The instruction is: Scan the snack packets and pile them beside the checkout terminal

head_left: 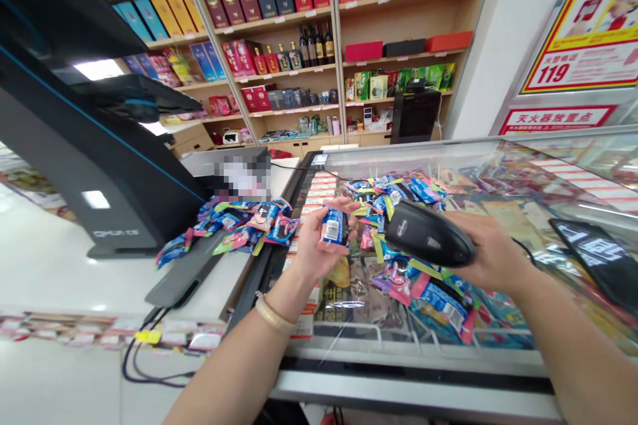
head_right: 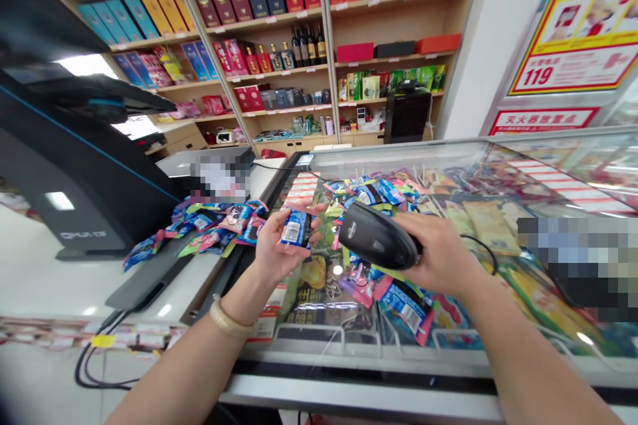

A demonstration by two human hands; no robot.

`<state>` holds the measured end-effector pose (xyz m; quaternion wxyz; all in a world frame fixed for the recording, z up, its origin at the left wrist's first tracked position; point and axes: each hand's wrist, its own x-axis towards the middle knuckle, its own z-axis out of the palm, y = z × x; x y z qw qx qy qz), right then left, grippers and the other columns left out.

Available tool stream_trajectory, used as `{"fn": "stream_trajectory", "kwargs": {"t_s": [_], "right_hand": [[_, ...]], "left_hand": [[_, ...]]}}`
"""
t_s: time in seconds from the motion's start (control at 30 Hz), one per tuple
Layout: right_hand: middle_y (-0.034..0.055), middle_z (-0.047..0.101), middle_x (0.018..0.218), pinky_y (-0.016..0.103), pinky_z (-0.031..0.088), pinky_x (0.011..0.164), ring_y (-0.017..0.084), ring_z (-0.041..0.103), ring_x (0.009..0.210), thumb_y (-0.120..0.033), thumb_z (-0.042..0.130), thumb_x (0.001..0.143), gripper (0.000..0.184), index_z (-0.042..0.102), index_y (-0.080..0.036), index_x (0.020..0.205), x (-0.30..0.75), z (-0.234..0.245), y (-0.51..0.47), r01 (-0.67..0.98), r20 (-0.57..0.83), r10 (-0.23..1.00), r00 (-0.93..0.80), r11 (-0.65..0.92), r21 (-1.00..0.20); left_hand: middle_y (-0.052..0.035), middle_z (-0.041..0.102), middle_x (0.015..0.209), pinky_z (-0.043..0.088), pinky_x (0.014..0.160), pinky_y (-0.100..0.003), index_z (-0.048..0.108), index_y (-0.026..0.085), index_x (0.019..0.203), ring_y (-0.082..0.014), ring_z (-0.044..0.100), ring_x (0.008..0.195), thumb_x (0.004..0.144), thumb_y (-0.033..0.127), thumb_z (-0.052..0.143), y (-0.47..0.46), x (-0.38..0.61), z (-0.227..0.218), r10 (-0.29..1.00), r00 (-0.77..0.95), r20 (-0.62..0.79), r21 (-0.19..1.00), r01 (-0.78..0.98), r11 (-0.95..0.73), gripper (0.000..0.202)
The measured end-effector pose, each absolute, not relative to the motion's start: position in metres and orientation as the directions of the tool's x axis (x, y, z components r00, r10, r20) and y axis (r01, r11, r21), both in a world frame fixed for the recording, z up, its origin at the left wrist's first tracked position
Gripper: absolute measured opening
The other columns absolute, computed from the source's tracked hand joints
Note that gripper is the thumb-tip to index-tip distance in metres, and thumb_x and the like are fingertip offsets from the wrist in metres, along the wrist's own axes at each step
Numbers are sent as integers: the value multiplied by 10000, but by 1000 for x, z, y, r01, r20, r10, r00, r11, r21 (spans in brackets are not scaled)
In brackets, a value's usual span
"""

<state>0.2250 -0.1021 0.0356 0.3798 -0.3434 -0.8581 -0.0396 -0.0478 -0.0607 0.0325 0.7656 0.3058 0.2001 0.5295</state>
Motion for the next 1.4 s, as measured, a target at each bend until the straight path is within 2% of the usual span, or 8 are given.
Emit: {"fn": "stream_trajectory", "kwargs": {"t_s": [0.43,0.63,0.87,0.97,1.07,1.17,1.27,1.4], "right_hand": [[32,701,764,264,454,607,163,639,653,-265,597,796,152,642,-220,934,206,45,-114,589,590,605,-535,768,-252],[5,663,715,249,428,582,145,607,622,-236,607,774,82,601,-230,855,206,46,-114,595,578,604,-549,768,-237],[27,700,778,272,471,601,174,660,672,-246,602,784,166,621,-226,948,210,41,-111,607,629,563,-535,775,-177],[41,714,805,299,496,600,201,680,691,-280,626,809,175,615,-237,978,216,35,-107,633,655,550,-518,761,-139],[62,731,853,330,519,599,227,694,701,-351,643,836,207,619,-245,1012,222,30,-103,640,672,542,-504,757,-131],[66,727,839,353,525,572,241,686,671,-405,631,854,204,621,-267,1003,225,27,-100,639,697,532,-481,757,-138],[66,720,810,384,529,552,263,677,652,-429,637,834,206,638,-293,988,228,27,-99,642,729,521,-444,753,-147],[71,714,794,391,520,548,274,678,653,-387,623,815,191,648,-293,980,234,26,-95,687,744,537,-397,712,-147]], "left_hand": [[-94,683,1112,472,543,-216,643,167,1004,-133,580,723,806,344,595,-54,-48,21,947,321,28,803,-571,170,270],[-61,666,862,415,480,-194,644,156,992,-126,554,641,808,350,589,-55,-47,23,930,368,25,796,-570,205,273],[-72,684,1063,457,547,-195,636,168,962,-118,581,725,774,330,625,-55,-46,22,953,302,28,786,-596,166,248],[-57,669,1031,365,473,-176,638,177,990,-110,556,686,771,365,624,-50,-52,25,979,198,42,843,-534,72,289],[-29,633,926,358,480,-185,648,188,1039,-98,525,636,795,340,589,-42,-69,31,986,-89,141,932,-324,-163,293],[-26,592,920,482,654,-228,653,213,1072,-128,580,752,855,296,532,-30,-96,37,832,-443,332,940,81,-332,262],[-95,536,1191,446,1038,-327,658,196,1083,-204,556,1163,866,231,530,-16,-127,40,571,-657,492,867,430,-253,254],[-195,375,1433,279,1205,-455,575,136,1270,-316,379,1410,805,182,601,-3,-157,37,482,-764,429,868,497,16,468]]}}
